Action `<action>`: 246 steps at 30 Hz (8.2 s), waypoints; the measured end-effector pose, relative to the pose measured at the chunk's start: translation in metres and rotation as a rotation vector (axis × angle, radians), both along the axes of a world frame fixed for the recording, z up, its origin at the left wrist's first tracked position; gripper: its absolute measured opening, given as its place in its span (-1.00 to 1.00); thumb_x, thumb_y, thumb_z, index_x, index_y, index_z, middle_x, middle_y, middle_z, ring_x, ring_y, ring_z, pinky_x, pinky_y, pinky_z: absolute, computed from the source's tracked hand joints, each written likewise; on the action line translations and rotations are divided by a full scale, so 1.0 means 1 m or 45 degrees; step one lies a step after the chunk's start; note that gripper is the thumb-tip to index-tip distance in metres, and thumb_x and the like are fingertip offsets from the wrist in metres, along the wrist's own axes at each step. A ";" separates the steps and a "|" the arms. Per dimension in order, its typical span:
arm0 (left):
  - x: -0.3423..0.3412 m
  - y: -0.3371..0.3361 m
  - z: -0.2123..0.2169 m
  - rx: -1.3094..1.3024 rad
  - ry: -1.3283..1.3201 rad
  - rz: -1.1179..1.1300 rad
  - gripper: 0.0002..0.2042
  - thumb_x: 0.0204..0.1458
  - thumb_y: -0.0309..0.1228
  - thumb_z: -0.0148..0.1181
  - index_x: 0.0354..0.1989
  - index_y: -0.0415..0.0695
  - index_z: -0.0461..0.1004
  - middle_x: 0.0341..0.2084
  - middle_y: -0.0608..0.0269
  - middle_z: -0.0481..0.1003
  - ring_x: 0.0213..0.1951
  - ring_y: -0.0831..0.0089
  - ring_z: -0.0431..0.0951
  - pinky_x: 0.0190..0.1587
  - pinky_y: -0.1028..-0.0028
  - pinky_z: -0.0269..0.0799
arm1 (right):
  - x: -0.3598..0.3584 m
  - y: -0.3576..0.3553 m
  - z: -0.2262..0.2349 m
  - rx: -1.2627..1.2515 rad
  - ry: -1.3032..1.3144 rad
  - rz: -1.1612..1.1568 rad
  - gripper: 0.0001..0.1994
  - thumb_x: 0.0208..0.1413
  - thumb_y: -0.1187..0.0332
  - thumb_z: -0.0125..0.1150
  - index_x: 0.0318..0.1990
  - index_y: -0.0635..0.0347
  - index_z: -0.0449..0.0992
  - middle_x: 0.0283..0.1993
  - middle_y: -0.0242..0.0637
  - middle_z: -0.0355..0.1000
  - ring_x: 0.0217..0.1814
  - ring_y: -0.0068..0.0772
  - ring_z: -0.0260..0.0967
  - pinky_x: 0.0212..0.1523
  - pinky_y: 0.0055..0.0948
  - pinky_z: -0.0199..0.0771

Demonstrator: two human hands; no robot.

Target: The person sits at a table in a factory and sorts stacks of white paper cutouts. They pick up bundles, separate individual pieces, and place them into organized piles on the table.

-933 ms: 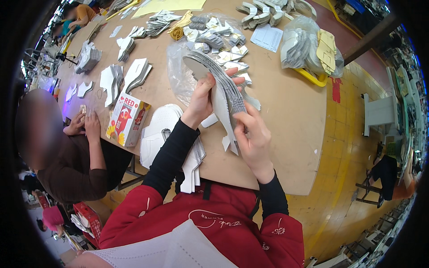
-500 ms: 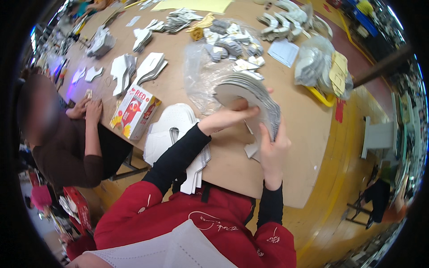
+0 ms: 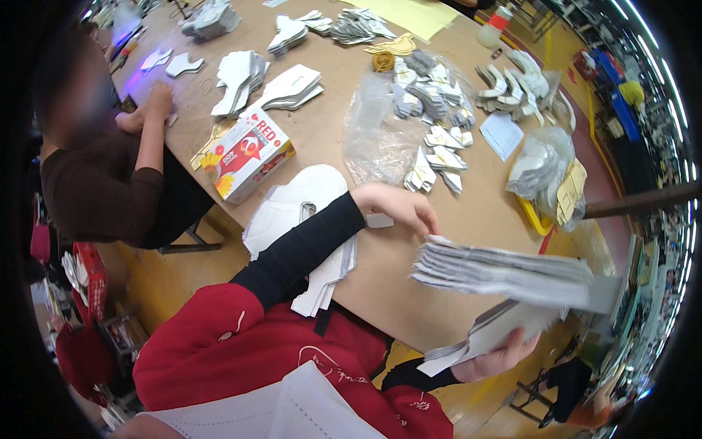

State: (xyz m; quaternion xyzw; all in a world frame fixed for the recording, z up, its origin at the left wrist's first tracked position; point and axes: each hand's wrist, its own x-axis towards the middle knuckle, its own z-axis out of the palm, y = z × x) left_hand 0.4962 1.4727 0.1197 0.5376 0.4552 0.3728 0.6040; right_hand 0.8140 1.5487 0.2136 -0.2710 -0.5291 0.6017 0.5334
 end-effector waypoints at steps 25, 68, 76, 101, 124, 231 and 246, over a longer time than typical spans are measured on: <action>-0.009 0.007 -0.014 0.443 0.824 1.350 -0.55 -0.28 -0.45 0.42 -0.16 -0.23 0.39 -0.23 0.01 0.42 -0.12 0.11 0.42 -0.03 0.28 0.37 | -0.046 0.054 -0.055 0.476 -0.860 -0.144 -0.70 0.13 0.48 0.19 0.04 0.23 0.48 0.09 -0.20 0.43 0.10 -0.27 0.37 0.06 -0.35 0.41; -0.031 0.007 0.017 0.348 -0.906 1.478 -0.47 0.13 -0.27 0.23 0.25 -0.13 0.25 -0.03 0.30 0.46 -0.05 0.55 0.44 0.03 0.52 0.33 | -0.274 0.092 -0.020 -0.413 -0.243 1.022 -0.57 0.33 0.19 0.00 0.28 0.08 0.22 -0.23 -0.31 0.51 -0.35 -0.52 0.46 -0.33 -0.62 0.50; -0.011 -0.004 0.039 0.523 -0.536 1.166 -0.29 0.02 -0.42 0.33 0.35 -0.09 0.10 0.05 0.24 0.39 0.05 0.50 0.43 0.09 0.49 0.35 | -0.202 0.035 -0.047 -0.165 -0.754 1.040 -0.22 0.37 0.17 -0.07 0.42 -0.10 -0.58 -0.08 -0.06 0.46 -0.28 -0.42 0.50 -0.24 -0.46 0.58; 0.025 0.007 0.037 0.963 0.572 0.832 -0.50 -0.27 -0.54 0.43 -0.06 -0.14 0.44 0.02 0.14 0.44 0.09 0.17 0.44 0.09 0.29 0.40 | -0.125 0.017 -0.035 0.936 -0.870 -0.021 -0.80 -0.11 0.40 0.47 -0.40 0.26 0.54 -0.57 -0.37 0.34 -0.56 -0.51 0.27 -0.55 -0.47 0.22; 0.031 -0.001 0.040 -0.183 -1.007 0.655 -0.37 -0.08 -0.44 0.16 0.25 -0.30 0.20 0.03 0.02 0.44 0.07 0.26 0.45 0.10 0.37 0.39 | -0.108 0.011 -0.046 0.362 -0.208 0.694 -0.68 0.00 0.50 0.27 -0.71 0.21 0.28 -0.52 -0.33 0.28 -0.28 -0.29 0.28 -0.10 -0.35 0.33; 0.029 -0.003 0.041 0.040 -0.845 1.052 -0.51 -0.04 -0.55 0.35 0.09 -0.19 0.32 -0.18 0.25 0.51 -0.20 0.50 0.57 -0.17 0.47 0.57 | -0.149 -0.005 -0.047 -0.108 -0.063 0.151 -0.57 0.11 0.56 0.29 0.12 0.48 0.35 -0.16 -0.21 0.51 -0.15 -0.58 0.45 -0.08 -0.59 0.42; 0.028 -0.003 0.038 0.019 -0.785 1.064 -0.53 -0.04 -0.52 0.34 0.08 -0.13 0.35 -0.17 0.31 0.52 -0.15 0.56 0.53 -0.14 0.51 0.50 | -0.151 -0.006 -0.044 -0.075 -0.048 0.259 -0.46 0.11 0.59 0.25 0.25 0.40 0.24 -0.06 -0.22 0.46 -0.09 -0.55 0.44 -0.02 -0.58 0.42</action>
